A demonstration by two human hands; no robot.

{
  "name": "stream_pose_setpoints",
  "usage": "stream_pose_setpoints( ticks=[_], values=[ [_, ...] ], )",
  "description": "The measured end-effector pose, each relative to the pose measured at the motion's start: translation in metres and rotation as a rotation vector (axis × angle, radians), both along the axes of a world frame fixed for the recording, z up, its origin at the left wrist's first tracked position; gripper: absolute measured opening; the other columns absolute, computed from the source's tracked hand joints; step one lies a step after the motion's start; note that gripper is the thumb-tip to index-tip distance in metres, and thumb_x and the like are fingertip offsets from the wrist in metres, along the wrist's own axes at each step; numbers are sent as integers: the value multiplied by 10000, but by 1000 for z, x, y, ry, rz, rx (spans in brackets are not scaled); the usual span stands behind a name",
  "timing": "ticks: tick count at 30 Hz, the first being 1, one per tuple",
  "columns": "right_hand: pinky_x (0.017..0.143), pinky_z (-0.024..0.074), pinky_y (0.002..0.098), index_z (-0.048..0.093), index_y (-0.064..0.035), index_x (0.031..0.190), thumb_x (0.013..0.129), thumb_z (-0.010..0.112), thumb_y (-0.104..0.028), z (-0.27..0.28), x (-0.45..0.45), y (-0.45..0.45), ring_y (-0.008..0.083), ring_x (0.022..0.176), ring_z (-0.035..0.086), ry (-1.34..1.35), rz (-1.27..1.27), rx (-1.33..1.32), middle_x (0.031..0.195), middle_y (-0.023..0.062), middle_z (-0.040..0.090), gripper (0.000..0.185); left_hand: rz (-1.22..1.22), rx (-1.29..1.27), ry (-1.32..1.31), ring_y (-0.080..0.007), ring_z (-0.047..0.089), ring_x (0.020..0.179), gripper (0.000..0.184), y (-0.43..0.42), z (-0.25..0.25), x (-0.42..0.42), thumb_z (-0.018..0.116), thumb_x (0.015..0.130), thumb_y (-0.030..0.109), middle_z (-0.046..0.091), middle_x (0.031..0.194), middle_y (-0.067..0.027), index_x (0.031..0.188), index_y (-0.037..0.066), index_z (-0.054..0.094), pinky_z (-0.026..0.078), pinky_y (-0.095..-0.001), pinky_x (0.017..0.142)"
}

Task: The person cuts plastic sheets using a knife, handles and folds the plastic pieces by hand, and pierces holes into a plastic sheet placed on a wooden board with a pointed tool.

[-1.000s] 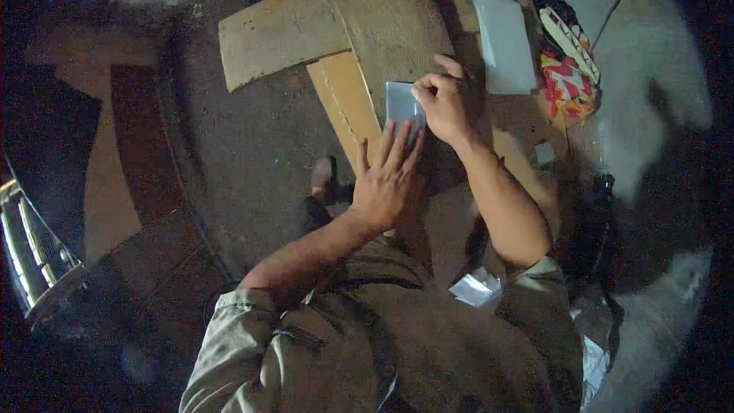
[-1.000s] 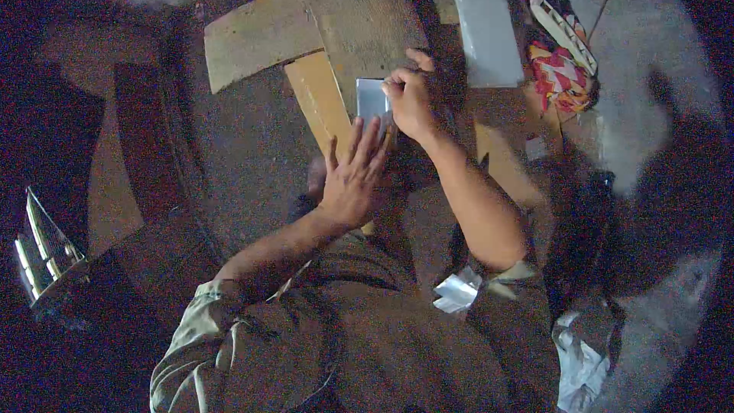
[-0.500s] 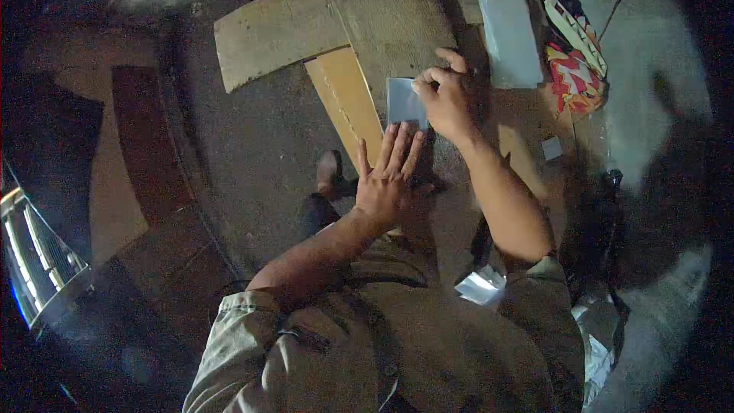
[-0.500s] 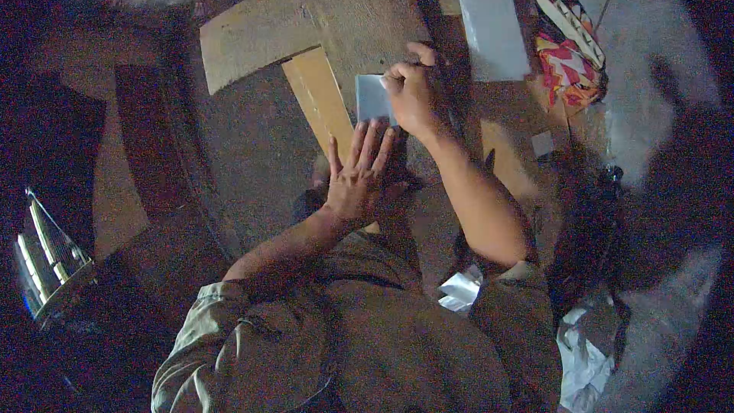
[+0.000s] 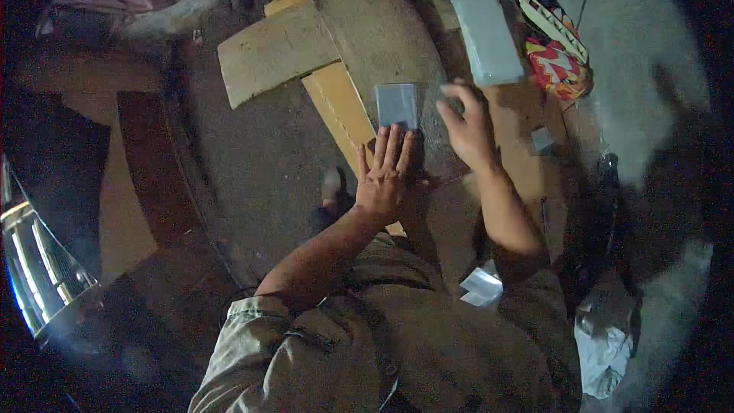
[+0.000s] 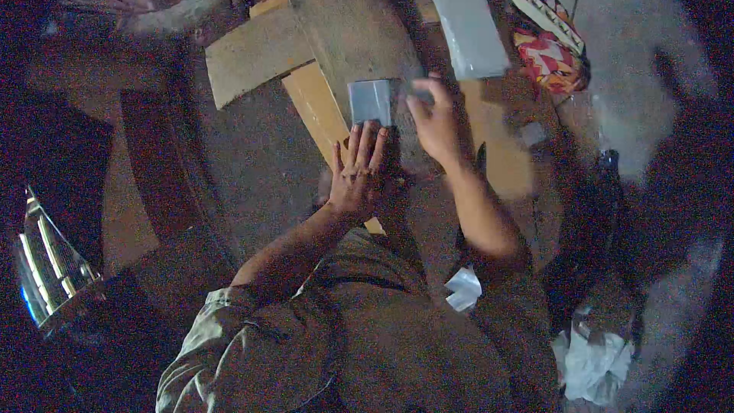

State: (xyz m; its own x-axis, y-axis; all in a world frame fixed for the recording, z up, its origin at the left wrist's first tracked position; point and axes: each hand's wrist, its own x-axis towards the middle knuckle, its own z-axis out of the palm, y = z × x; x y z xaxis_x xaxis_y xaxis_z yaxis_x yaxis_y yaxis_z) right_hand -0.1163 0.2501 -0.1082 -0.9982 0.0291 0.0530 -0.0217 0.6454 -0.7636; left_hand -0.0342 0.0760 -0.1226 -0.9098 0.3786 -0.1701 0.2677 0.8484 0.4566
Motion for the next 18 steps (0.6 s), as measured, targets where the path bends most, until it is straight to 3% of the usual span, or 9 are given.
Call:
stream_pose_setpoints(
  ticks=[3, 5, 6, 8, 9, 11, 14, 15, 18],
  values=[
    [933, 388, 337, 576, -32, 1050, 845, 598, -167, 10, 51, 34, 238, 1128, 493, 9, -89, -3, 1132, 127, 552, 246, -46, -96, 108, -386, 118, 1355, 890, -2, -4, 2, 558, 786, 520, 122, 1468, -199, 1422, 65, 134, 133, -607, 1038],
    [892, 410, 316, 571, -21, 1060, 875, 579, -182, 21, 89, 62, 203, 1070, 527, -202, -246, -284, 1116, 102, 560, 246, -51, -56, 118, -393, 117, 1354, 891, -2, -11, 1, 558, 786, 523, 124, 1466, -202, 1421, 63, 135, 140, -605, 1037],
    [892, 410, 316, 571, -21, 1060, 875, 579, -182, 17, 110, 78, 203, 1070, 527, -200, -277, -276, 1116, 102, 560, 246, -41, -21, 122, -400, 116, 1352, 893, -1, -12, 2, 558, 786, 526, 125, 1465, -205, 1420, 60, 136, 147, -604, 1036],
    [800, 444, 275, 560, -38, 1067, 857, 586, -148, 3, 151, 111, 179, 909, 580, -34, -425, -206, 1074, 78, 580, 239, -79, -46, 117, -411, 117, 1348, 882, 1, -10, 2, 553, 792, 520, 133, 1459, -217, 1418, 55, 141, 159, -616, 1025],
    [800, 444, 275, 560, -38, 1067, 857, 586, -148, 12, 168, 125, 179, 909, 580, -30, -462, -196, 1074, 78, 580, 239, -74, -57, 152, -409, 110, 1350, 879, 1, -11, 2, 548, 796, 520, 129, 1459, -218, 1418, 55, 137, 163, -621, 1019],
    [799, 447, 278, 551, -35, 1086, 865, 570, -141, 35, 201, 150, 189, 905, 571, 28, -406, 224, 1040, 91, 593, 246, -98, -57, 183, -408, 103, 1352, 875, 3, -8, 2, 543, 800, 520, 125, 1460, -218, 1418, 55, 132, 168, -626, 1014],
    [817, 426, 291, 601, -14, 1030, 893, 555, -245, 27, 251, 187, 154, 898, 565, -53, -616, 252, 984, 89, 611, 272, -86, -106, 118, -384, 85, 1361, 854, 6, -8, 3, 515, 826, 525, 88, 1469, -217, 1428, 71, 114, 144, -615, 1021],
    [800, 425, 284, 603, -15, 1039, 884, 552, -240, 3, 276, 210, 148, 891, 553, -79, -740, -108, 1009, 69, 610, 278, -96, -102, 178, -399, 99, 1355, 857, 2, -15, 5, 511, 827, 527, 100, 1465, -223, 1425, 57, 114, 155, -626, 1009],
    [794, 427, 286, 578, -12, 1095, 885, 533, -211, 35, 288, 191, 145, 889, 549, -102, -892, -85, 1027, 61, 600, 293, -136, -119, 266, -440, 130, 1336, 860, 3, -25, 4, 507, 830, 523, 134, 1447, -254, 1416, 31, 115, 165, -644, 990]
  ],
)
